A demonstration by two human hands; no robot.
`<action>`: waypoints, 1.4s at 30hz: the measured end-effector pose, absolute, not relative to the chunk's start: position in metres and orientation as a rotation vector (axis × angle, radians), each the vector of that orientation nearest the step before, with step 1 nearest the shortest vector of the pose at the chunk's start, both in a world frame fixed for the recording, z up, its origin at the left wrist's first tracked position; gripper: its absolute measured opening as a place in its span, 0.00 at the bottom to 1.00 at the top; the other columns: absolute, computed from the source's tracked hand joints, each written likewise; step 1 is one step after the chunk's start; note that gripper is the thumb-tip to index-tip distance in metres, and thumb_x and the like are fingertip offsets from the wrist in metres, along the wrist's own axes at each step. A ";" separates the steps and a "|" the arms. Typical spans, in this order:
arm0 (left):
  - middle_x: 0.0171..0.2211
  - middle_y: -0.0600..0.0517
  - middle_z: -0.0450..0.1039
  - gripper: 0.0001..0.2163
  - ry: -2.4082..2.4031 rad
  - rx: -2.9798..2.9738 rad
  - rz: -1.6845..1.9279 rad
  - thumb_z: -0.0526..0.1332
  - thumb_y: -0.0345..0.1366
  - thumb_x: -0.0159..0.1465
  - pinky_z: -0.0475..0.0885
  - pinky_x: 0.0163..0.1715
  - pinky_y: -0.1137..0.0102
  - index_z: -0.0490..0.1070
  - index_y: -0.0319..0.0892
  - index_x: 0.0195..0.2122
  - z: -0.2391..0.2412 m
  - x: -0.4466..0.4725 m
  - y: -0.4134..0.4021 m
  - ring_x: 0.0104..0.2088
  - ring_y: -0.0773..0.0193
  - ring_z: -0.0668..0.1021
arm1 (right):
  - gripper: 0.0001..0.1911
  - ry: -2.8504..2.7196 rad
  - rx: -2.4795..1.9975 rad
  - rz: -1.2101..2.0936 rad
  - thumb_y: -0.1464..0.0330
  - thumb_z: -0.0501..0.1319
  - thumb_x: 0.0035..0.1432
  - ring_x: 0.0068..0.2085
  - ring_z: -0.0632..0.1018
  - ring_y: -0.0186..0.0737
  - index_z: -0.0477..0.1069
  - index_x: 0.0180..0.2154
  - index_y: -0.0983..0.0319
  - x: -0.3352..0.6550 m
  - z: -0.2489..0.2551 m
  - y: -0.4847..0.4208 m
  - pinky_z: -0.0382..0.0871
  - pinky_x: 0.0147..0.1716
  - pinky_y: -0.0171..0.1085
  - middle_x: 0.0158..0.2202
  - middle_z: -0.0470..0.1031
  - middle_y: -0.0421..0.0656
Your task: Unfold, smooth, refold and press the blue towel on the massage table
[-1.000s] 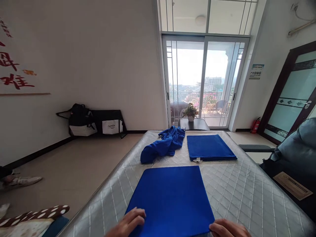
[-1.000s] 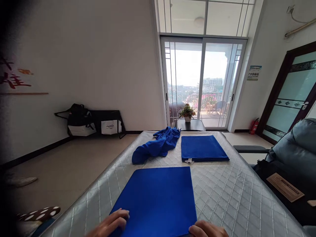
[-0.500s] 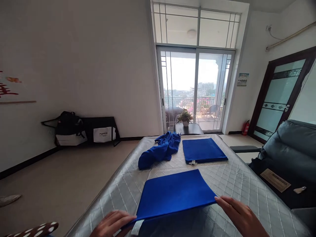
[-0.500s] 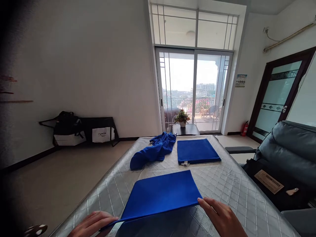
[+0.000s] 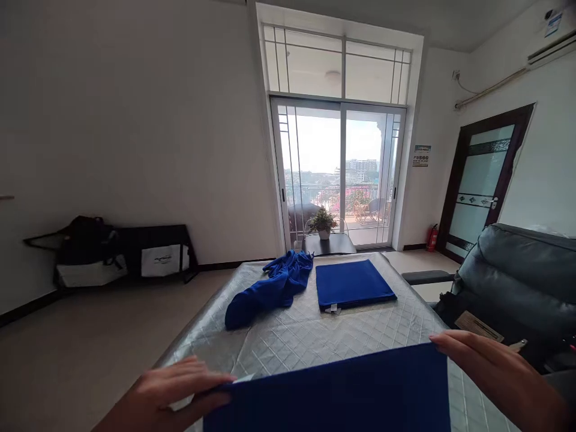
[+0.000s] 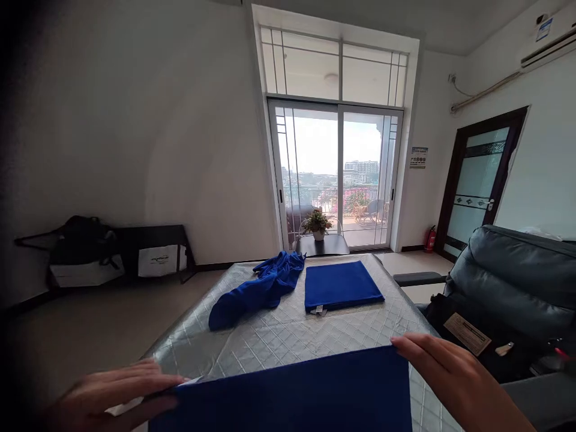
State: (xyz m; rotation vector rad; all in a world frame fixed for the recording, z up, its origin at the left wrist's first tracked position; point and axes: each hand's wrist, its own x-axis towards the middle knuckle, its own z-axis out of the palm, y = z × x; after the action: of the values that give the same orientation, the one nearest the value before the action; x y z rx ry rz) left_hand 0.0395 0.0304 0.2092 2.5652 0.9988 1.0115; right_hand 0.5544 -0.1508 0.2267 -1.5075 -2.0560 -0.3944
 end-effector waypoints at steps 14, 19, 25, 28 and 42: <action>0.22 0.53 0.81 0.21 1.134 2.187 1.240 0.64 0.55 0.57 0.76 0.30 0.67 0.83 0.43 0.39 0.315 0.236 0.258 0.26 0.58 0.82 | 0.13 -1.695 -1.646 -0.403 0.68 0.56 0.69 0.40 0.81 0.41 0.77 0.47 0.63 0.635 0.330 0.127 0.72 0.47 0.38 0.45 0.80 0.49; 0.39 0.50 0.85 0.19 1.132 2.181 1.402 0.59 0.50 0.63 0.77 0.47 0.61 0.80 0.45 0.47 0.280 0.267 0.293 0.42 0.54 0.84 | 0.17 -1.568 -1.618 -0.364 0.66 0.51 0.71 0.41 0.82 0.40 0.74 0.52 0.62 0.661 0.305 0.184 0.73 0.48 0.40 0.47 0.81 0.48; 0.44 0.49 0.85 0.12 1.125 2.257 1.218 0.61 0.42 0.61 0.77 0.49 0.62 0.82 0.46 0.40 0.144 0.295 0.279 0.45 0.55 0.84 | 0.14 -1.512 -1.683 -0.230 0.67 0.54 0.66 0.45 0.82 0.48 0.78 0.43 0.60 0.679 0.165 0.189 0.74 0.48 0.44 0.43 0.82 0.49; 0.43 0.50 0.85 0.10 1.160 2.283 1.119 0.61 0.38 0.60 0.77 0.52 0.59 0.82 0.48 0.37 0.077 0.301 0.261 0.46 0.54 0.84 | 0.13 -1.519 -1.716 -0.140 0.65 0.56 0.64 0.40 0.83 0.49 0.79 0.38 0.58 0.683 0.096 0.178 0.76 0.43 0.44 0.38 0.83 0.47; 0.47 0.48 0.80 0.10 1.306 2.700 0.998 0.57 0.30 0.65 0.73 0.53 0.56 0.77 0.46 0.42 0.026 0.295 0.247 0.50 0.54 0.79 | 0.15 -1.708 -1.762 -0.130 0.66 0.52 0.65 0.50 0.80 0.46 0.76 0.45 0.57 0.699 0.018 0.157 0.71 0.53 0.42 0.49 0.80 0.46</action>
State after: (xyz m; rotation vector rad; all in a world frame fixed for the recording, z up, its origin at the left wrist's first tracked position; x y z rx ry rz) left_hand 0.2948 0.2469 0.0261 2.7004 1.3063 0.9983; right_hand 0.6987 0.1575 0.0178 -1.7617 -1.7078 -0.1296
